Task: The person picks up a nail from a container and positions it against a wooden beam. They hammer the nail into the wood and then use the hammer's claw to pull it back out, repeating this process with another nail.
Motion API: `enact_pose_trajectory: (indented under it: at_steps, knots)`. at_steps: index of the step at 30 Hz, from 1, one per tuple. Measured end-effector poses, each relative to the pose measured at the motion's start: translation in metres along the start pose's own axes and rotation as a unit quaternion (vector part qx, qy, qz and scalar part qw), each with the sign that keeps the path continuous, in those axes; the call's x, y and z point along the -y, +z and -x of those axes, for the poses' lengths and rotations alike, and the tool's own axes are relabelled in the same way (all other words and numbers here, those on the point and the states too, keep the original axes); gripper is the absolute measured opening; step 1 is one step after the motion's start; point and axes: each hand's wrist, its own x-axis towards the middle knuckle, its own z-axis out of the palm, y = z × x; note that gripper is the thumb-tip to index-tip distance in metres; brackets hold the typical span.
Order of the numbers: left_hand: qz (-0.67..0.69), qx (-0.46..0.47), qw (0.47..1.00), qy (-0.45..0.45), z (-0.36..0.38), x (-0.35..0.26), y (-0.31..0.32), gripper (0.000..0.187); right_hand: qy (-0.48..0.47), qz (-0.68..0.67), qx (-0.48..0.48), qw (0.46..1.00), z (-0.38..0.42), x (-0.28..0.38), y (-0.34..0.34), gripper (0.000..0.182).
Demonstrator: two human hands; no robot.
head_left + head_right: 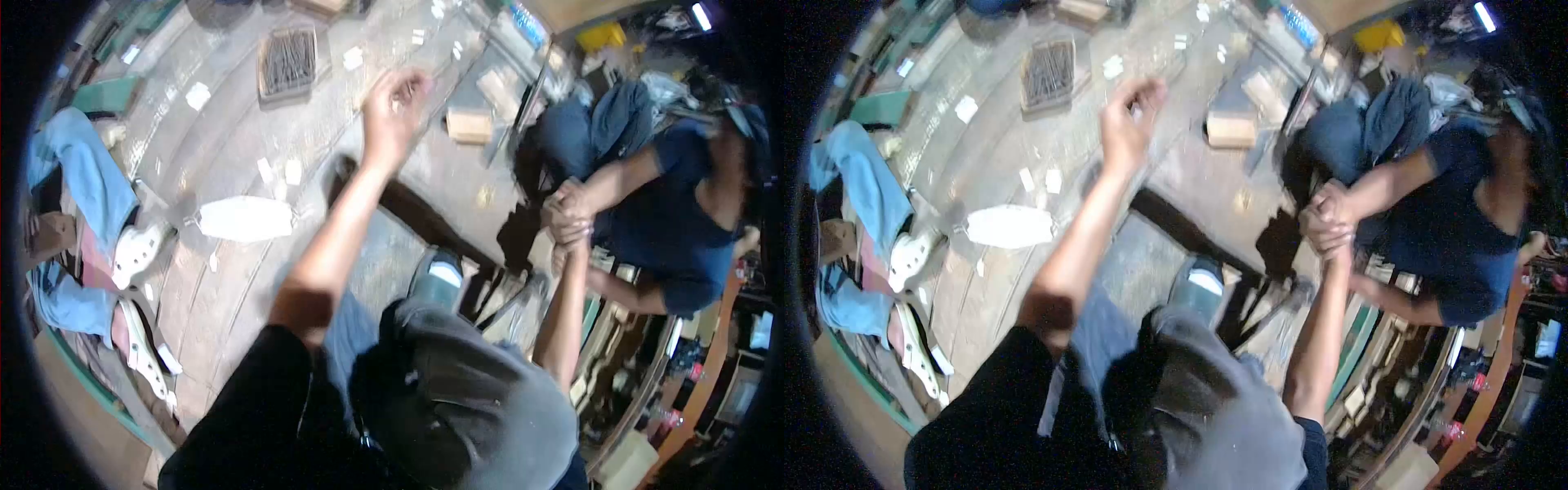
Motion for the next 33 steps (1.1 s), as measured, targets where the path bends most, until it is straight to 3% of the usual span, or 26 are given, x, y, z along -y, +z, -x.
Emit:
enact_pose_trajectory:
  at_steps: [1, 3, 5, 8, 11, 13, 14, 17, 19, 20, 21, 22, 23, 24, 25, 26, 27, 31, 33]
  knots:
    - [0.004, 0.007, 1.000, 0.023, -0.006, -0.011, 0.003, 0.014, 0.028, 0.072, -0.007, 0.997, 0.006, -0.006, 0.005, 0.022]
    - [-0.014, 0.151, 0.978, 0.146, -0.021, -0.021, 0.019, 0.017, 0.063, 0.162, -0.006, 0.985, 0.020, -0.014, 0.007, 0.023]
    - [-0.089, 0.124, 0.948, 0.279, -0.010, -0.030, 0.010, 0.015, 0.083, 0.176, 0.005, 0.981, 0.042, -0.013, 0.004, 0.025]
    - [0.013, 0.159, 0.977, 0.141, 0.036, -0.040, -0.015, 0.018, 0.131, 0.219, 0.008, 0.967, 0.095, -0.002, -0.014, 0.027]
    - [-0.075, 0.172, 0.976, 0.114, 0.095, -0.025, -0.008, 0.022, 0.162, 0.236, -0.012, 0.958, 0.187, -0.013, -0.024, 0.029]
    - [-0.109, 0.222, 0.958, 0.145, 0.115, 0.002, 0.011, 0.023, 0.172, 0.254, -0.009, 0.952, 0.243, -0.008, -0.021, 0.031]
    - [-0.127, 0.250, 0.947, 0.160, 0.122, 0.011, 0.021, 0.024, 0.225, 0.283, 0.081, 0.929, 0.221, 0.066, -0.023, 0.065]
    - [-0.172, 0.295, 0.919, 0.197, 0.129, 0.022, 0.041, 0.025, 0.330, 0.354, 0.068, 0.873, 0.248, 0.081, -0.024, 0.068]
    - [-0.194, 0.317, 0.906, 0.203, 0.132, 0.032, 0.054, 0.023, 0.379, 0.304, 0.066, 0.871, 0.288, 0.085, -0.035, 0.086]
    - [-0.205, 0.314, 0.900, 0.221, 0.134, 0.038, 0.061, 0.021, 0.448, 0.134, 0.011, 0.884, 0.305, 0.091, -0.034, 0.085]
    - [-0.214, 0.310, 0.896, 0.237, 0.138, 0.046, 0.066, 0.020, 0.475, 0.180, 0.073, 0.858, 0.336, 0.097, -0.034, 0.082]
    - [-0.267, 0.290, 0.876, 0.277, 0.140, 0.050, 0.069, 0.017, 0.592, -0.038, 0.058, 0.803, 0.357, 0.105, -0.033, 0.072]
    - [-0.271, 0.299, 0.871, 0.280, 0.140, 0.051, 0.068, 0.016, 0.675, -0.137, 0.131, 0.713, 0.361, 0.113, -0.032, 0.060]
    - [-0.274, 0.309, 0.866, 0.281, 0.137, 0.046, 0.065, 0.016, 0.632, -0.082, 0.166, 0.753, 0.402, 0.110, -0.017, 0.048]
    - [-0.274, 0.322, 0.861, 0.284, 0.137, 0.043, 0.064, 0.016, 0.624, -0.157, 0.178, 0.744, 0.398, 0.122, -0.008, 0.033]
    - [-0.284, 0.326, 0.858, 0.279, 0.137, 0.042, 0.065, 0.016, 0.667, -0.286, 0.066, 0.685, 0.415, 0.123, 0.004, 0.019]
    - [-0.296, 0.329, 0.855, 0.272, 0.138, 0.040, 0.065, 0.016, 0.703, -0.324, 0.035, 0.632, 0.387, 0.135, -0.001, 0.013]
    - [-0.258, 0.317, 0.877, 0.254, 0.144, 0.038, 0.080, 0.014, 0.645, -0.258, -0.039, 0.718, 0.378, 0.149, 0.001, 0.014]
    - [-0.255, 0.326, 0.867, 0.276, 0.146, 0.036, 0.089, 0.015, 0.657, -0.137, -0.008, 0.741, 0.366, 0.159, -0.012, 0.017]
